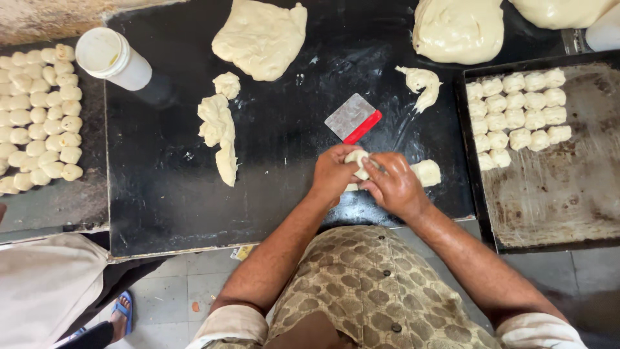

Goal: The person shapes and portions pieces of dough at a bakery counter, using a dough scraper to cut pieces from a larger strip and then rolling and shaping each piece by hand into small buns before placing them into a large metal baking tray.

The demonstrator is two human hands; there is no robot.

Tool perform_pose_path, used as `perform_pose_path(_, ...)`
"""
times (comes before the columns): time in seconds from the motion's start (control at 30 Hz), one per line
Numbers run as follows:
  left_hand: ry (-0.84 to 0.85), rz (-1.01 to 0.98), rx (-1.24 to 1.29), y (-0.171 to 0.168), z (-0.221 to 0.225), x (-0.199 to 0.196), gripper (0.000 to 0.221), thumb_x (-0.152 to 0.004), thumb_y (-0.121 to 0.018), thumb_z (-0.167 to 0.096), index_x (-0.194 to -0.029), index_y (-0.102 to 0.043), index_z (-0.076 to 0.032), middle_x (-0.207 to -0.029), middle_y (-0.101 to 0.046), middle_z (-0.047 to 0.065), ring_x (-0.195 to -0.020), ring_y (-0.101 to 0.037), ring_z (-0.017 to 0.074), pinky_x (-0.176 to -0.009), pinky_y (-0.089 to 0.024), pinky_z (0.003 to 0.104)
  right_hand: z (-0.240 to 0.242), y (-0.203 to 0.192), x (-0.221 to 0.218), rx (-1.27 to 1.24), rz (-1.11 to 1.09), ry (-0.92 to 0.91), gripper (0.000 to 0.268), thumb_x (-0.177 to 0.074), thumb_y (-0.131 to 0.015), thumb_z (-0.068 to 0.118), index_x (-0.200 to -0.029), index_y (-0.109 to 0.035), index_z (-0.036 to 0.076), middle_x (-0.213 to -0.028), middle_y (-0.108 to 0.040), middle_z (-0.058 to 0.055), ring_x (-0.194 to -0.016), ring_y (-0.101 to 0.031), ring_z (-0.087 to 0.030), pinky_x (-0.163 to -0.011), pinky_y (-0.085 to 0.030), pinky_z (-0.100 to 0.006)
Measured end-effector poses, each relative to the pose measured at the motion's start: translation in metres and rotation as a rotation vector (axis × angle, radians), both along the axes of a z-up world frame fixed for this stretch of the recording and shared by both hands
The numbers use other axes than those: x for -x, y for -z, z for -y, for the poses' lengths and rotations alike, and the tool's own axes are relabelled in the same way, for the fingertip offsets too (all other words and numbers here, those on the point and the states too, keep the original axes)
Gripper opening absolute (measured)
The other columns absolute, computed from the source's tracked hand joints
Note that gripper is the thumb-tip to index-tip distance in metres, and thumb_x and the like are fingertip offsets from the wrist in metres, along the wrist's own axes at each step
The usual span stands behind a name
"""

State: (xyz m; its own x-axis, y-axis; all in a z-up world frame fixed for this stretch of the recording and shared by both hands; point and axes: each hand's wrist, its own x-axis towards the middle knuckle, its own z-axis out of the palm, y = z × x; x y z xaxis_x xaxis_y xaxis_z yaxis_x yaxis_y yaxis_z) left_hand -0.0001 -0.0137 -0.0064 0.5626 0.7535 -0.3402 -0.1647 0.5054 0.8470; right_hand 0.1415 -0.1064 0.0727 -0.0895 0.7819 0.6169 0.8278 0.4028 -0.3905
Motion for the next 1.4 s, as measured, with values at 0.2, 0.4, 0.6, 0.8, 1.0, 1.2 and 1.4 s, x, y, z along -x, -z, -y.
perform_pose_path(0.2,0.052,-0.094,0.095,-0.019,0.007,-0.007,0.032,-0.085,-0.068,-0.001,-0.118,-0.068,0.0,-0.101,-0.076,0.012,-0.084,-0.074,0.0216,-0.071,-0.062,0.033,0.003,0.008,-0.019,0.027,-0.121,0.031,0.024,-0.078,-0.08,0.001,-0.1,-0.072,0.006,-0.118,-0.065,-0.018,-0.108,-0.064,-0.034,-0.091,-0.052,-0.042)
perform_pose_path(0.4,0.11,-0.126,-0.289,-0.05,0.021,-0.024,0.03,-0.087,-0.08,-0.007,-0.115,-0.073,0.002,-0.107,-0.077,0.012,-0.093,-0.073,0.0177,-0.081,-0.06,0.031,-0.008,0.079,-0.056,0.759,-1.545,-0.057,0.032,-0.085,-0.076,-0.001,-0.116,-0.069,0.002,-0.107,-0.071,-0.012,-0.098,-0.068,-0.023,-0.087,-0.056,-0.036)
perform_pose_path(0.6,-0.048,-0.606,-1.223,-0.051,0.02,-0.017,0.051,-0.07,-0.086,-0.012,-0.117,-0.07,0.0,-0.11,-0.072,0.018,-0.098,-0.071,0.0354,-0.084,-0.057,0.041,0.008,0.054,-0.051,0.581,-0.996,0.157,0.018,-0.088,-0.077,0.0,-0.105,-0.072,-0.002,-0.098,-0.073,-0.014,-0.084,-0.072,-0.024,-0.074,-0.061,-0.037)
perform_pose_path(0.8,0.072,-0.039,-0.017,-0.007,-0.002,-0.016,0.037,-0.089,-0.069,-0.006,-0.124,-0.065,0.005,-0.109,-0.074,0.017,-0.093,-0.076,0.0247,-0.078,-0.066,0.037,0.009,-0.006,-0.017,-0.006,-0.04,-0.006,0.026,-0.077,-0.081,-0.002,-0.102,-0.072,-0.003,-0.112,-0.068,-0.018,-0.101,-0.067,-0.035,-0.085,-0.058,-0.043)
perform_pose_path(1.0,0.1,-0.087,0.251,-0.027,-0.008,-0.002,0.042,-0.089,-0.066,-0.006,-0.131,-0.061,-0.006,-0.107,-0.07,0.02,-0.083,-0.069,0.032,-0.074,-0.061,0.04,0.005,0.001,0.003,0.001,0.024,0.113,0.026,-0.075,-0.08,-0.001,-0.099,-0.072,0.005,-0.116,-0.067,-0.017,-0.107,-0.065,-0.037,-0.092,-0.055,-0.048)
perform_pose_path(1.2,0.284,-0.067,-0.649,-0.001,-0.004,-0.005,0.028,-0.081,-0.062,0.01,-0.095,-0.084,0.001,-0.143,-0.063,0.018,-0.125,-0.066,0.0288,-0.105,-0.048,0.033,0.022,0.021,-0.011,0.132,-0.262,0.24,0.035,-0.081,-0.081,0.0,-0.114,-0.07,0.001,-0.115,-0.07,-0.015,-0.108,-0.067,-0.035,-0.092,-0.055,-0.043)
perform_pose_path(1.4,0.065,-0.374,-0.21,0.01,-0.018,0.01,0.023,-0.081,-0.066,0.0,-0.102,-0.076,-0.002,-0.12,-0.076,0.014,-0.102,-0.072,0.0197,-0.088,-0.055,0.028,0.062,0.026,-0.106,0.117,-0.929,0.468,0.041,-0.082,-0.082,-0.007,-0.119,-0.066,0.0,-0.107,-0.066,-0.003,-0.095,-0.06,-0.01,-0.084,-0.051,-0.023)
